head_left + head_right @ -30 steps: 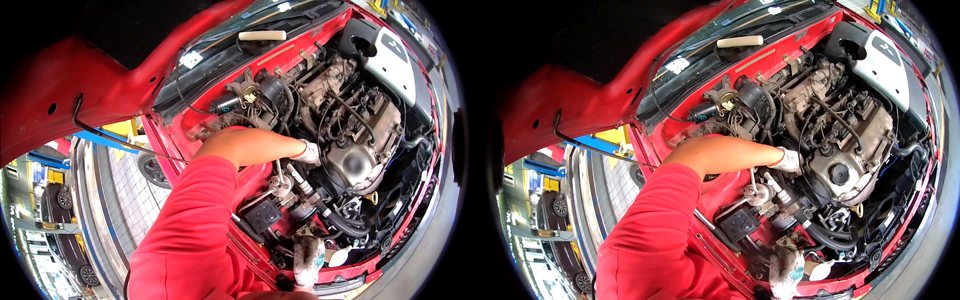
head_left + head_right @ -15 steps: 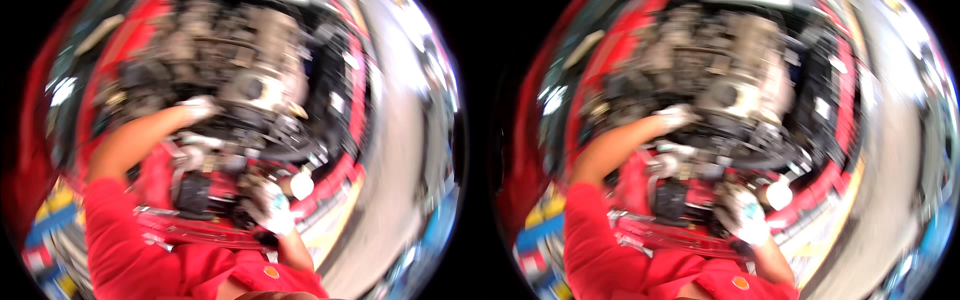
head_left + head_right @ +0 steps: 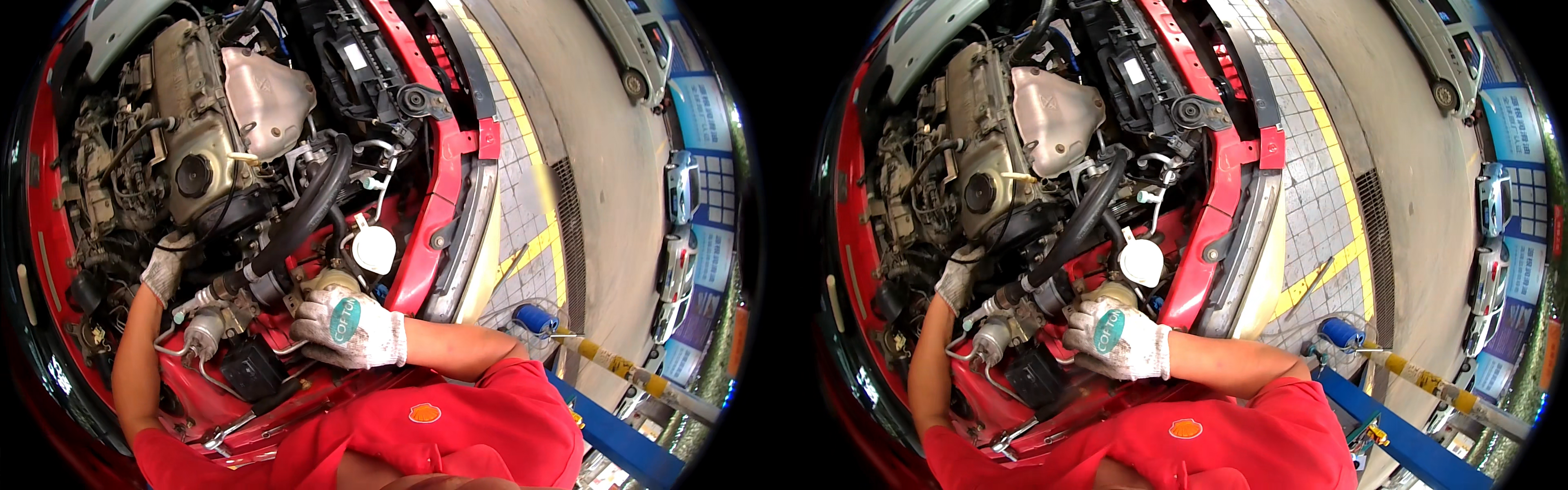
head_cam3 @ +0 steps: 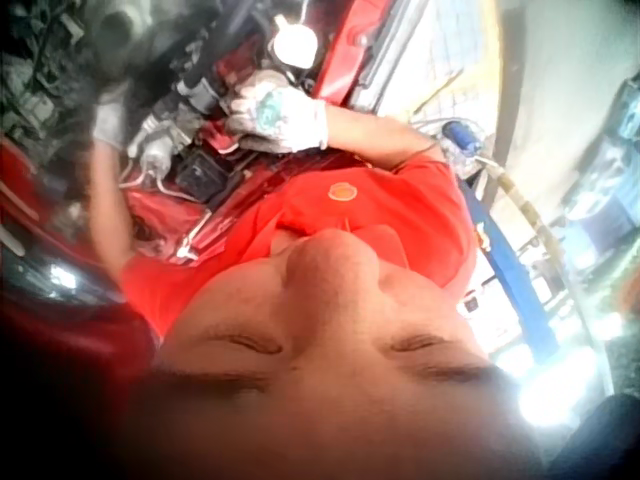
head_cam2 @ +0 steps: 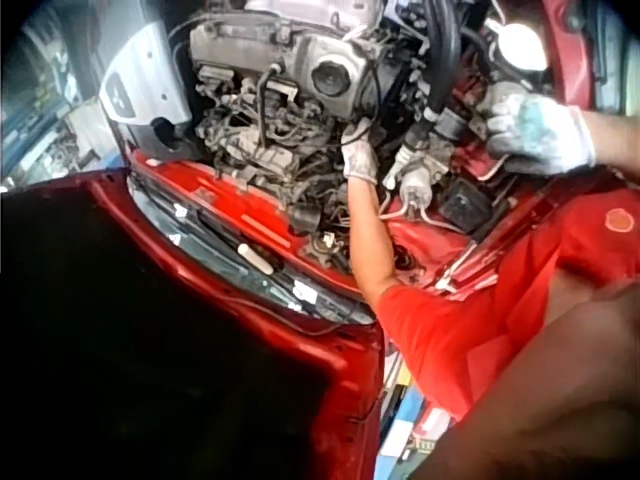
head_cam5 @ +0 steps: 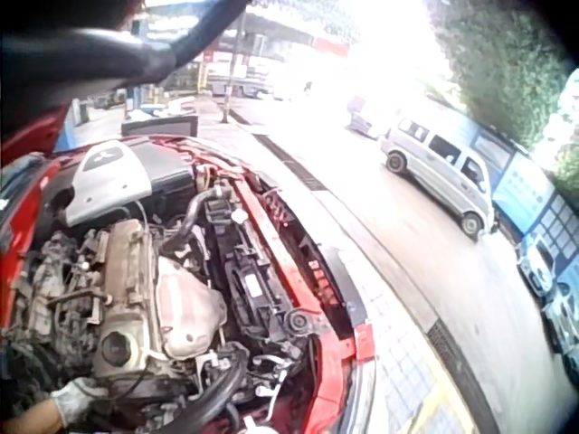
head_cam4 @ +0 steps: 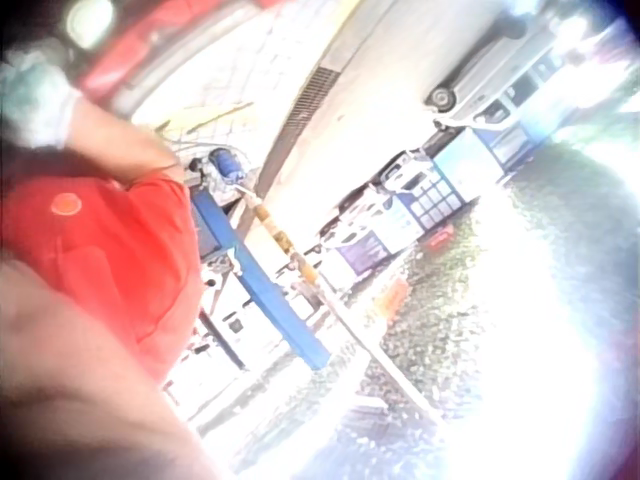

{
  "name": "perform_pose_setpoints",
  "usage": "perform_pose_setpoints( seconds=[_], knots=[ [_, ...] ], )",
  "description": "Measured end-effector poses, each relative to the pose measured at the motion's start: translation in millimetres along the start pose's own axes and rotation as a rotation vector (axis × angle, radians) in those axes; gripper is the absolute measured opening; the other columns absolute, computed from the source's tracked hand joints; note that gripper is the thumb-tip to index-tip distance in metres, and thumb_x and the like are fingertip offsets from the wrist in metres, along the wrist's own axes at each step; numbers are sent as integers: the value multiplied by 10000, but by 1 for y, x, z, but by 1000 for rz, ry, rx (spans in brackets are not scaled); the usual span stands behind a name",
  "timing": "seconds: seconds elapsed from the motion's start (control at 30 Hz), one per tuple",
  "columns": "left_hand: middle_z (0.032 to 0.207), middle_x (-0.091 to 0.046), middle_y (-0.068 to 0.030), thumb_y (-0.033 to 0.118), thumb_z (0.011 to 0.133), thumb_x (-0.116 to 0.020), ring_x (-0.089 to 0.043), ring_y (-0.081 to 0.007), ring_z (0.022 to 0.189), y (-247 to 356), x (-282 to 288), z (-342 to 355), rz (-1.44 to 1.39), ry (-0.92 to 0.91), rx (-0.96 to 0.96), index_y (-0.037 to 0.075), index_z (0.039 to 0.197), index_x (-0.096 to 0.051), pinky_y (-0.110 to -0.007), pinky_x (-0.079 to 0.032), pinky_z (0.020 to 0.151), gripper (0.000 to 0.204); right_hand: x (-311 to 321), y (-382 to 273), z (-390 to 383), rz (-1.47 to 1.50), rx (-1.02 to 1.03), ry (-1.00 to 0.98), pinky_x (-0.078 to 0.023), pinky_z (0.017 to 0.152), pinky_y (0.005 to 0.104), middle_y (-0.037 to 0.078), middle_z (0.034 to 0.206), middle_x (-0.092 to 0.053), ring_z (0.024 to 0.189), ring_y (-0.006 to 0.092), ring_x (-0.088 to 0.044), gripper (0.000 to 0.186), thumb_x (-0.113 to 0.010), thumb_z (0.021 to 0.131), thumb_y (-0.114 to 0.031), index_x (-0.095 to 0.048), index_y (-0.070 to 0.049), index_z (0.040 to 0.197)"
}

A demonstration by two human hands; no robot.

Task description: The person works on a red car's engine bay, using a wrench to tighten bolts and a belt tensioner tool to adjust the serpentine belt. They manipulate hoses and engine components with gloved hands throughout the process.

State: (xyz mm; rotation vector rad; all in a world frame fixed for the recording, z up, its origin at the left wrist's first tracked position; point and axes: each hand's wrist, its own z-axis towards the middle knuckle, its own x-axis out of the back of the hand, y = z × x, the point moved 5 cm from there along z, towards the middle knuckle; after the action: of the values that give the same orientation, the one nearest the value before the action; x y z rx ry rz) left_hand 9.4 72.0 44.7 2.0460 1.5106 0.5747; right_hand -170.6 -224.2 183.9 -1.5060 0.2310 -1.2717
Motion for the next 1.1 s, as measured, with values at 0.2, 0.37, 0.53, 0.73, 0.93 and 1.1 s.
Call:
perform_pose_setpoints(
  seconds=[0.2, 0.37, 0.53, 0.73, 0.93, 1.1],
  knots=[
    [1061, -726, -37, 219, 999, -649, -686, -152, 835, -5, 10, 11, 129, 15, -26, 50, 1289, -650, -295, -540, 693, 336, 0, -2, -3, -23, -56, -25, -505, 848, 445, 144, 1055, -601, 997, 330, -601, 343, -757, 805, -253, -617, -82, 1068],
    [928, -689, -29, 233, 990, -657, -642, -136, 743, 6, -3, -4, 91, 25, 47, 25, 1209, -675, -296, -529, 659, 303, 2, 0, 1, -39, -48, -45, -502, 798, 422, 109, 981, -593, 921, 307, -609, 268, -706, 894, -268, -650, -92, 1086],
    [907, -692, -23, 229, 990, -665, -633, -130, 726, 5, 2, 0, 145, 18, -61, 9, 1180, -689, -278, -515, 642, 292, 1, -1, 4, -48, -56, -79, -496, 830, 412, 109, 1021, -611, 946, 311, -606, 335, -717, 884, -262, -659, -90, 1165],
    [1046, -716, -75, 293, 965, -698, -619, -157, 832, 9, 2, -1, 294, 70, -123, -29, 1258, -679, -322, -514, 763, 435, 3, -6, 9, -17, -76, -116, -486, 832, 428, 110, 1001, -618, 934, 325, -600, 338, -739, 869, -251, -664, -76, 1148],
    [883, -699, -76, 295, 965, -667, -634, -164, 846, 6, 7, 4, 383, 72, -103, -54, 1065, -712, -345, -512, 775, 366, 6, -12, 12, -13, -160, -196, -489, 910, 458, 112, 1117, -658, 1062, 342, -616, 338, -733, 891, -263, -685, -95, 1181],
    [822, -696, -115, 372, 907, -715, -624, -183, 747, 12, 10, -1, 581, 216, -243, -67, 1033, -724, -366, -510, 685, 457, 5, -18, 19, -77, -156, -229, -492, 904, 483, 132, 1052, -659, 1014, 373, -631, 360, -747, 868, -290, -698, -109, 1175]
  ],
)
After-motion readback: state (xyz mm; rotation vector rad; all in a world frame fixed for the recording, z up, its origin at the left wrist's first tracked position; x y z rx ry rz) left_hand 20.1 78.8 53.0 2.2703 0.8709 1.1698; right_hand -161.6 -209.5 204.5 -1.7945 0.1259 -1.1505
